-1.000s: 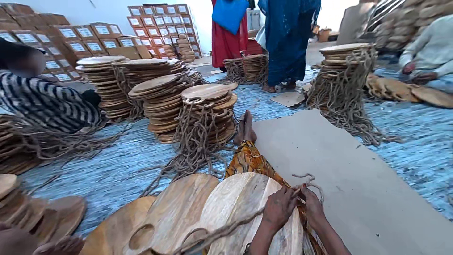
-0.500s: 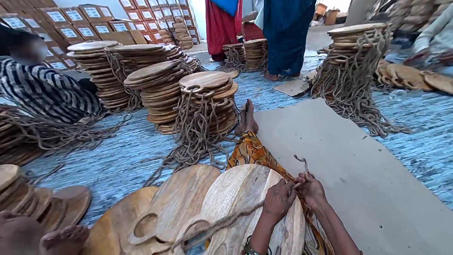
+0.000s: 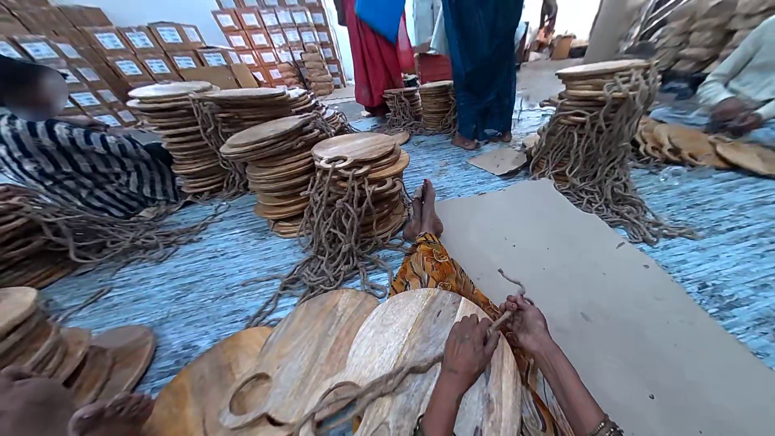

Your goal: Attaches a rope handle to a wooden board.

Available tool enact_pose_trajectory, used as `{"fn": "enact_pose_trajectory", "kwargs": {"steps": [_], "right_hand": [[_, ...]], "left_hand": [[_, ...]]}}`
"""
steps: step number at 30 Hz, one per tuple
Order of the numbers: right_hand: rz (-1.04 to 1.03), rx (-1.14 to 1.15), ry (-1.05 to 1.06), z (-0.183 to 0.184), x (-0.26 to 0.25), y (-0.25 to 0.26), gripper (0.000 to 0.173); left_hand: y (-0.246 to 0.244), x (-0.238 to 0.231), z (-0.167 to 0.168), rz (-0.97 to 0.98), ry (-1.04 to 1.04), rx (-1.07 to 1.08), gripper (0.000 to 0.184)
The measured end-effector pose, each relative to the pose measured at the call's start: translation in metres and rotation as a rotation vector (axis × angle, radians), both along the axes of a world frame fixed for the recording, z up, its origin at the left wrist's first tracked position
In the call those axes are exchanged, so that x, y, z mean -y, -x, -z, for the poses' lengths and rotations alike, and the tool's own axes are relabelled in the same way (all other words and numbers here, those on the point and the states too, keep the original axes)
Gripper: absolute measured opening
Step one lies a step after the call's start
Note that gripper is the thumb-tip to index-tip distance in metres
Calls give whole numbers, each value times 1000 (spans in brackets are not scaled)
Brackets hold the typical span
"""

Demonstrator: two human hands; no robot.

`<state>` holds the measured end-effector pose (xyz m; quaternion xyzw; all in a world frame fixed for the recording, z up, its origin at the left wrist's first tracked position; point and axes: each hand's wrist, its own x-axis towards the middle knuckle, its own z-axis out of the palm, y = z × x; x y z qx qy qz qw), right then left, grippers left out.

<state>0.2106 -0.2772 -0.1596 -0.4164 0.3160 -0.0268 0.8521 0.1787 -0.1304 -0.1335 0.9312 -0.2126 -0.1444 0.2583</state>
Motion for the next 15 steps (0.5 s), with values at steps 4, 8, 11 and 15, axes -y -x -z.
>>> {"fn": "enact_pose_trajectory", "kwargs": {"steps": [4, 8, 11, 15], "right_hand": [[-289, 188, 196, 8, 4, 28, 48], [-379, 332, 388, 13, -7, 44, 27], [-329, 274, 492, 9, -14, 45, 17], [-174, 190, 494, 20, -17, 41, 18]], "left_hand": [[1, -1, 4, 41, 46, 39, 42], [4, -1, 3, 6, 117, 29, 47], [11, -4, 8, -20, 209, 103, 48], [24, -3, 5, -75, 69, 181, 51]]}}
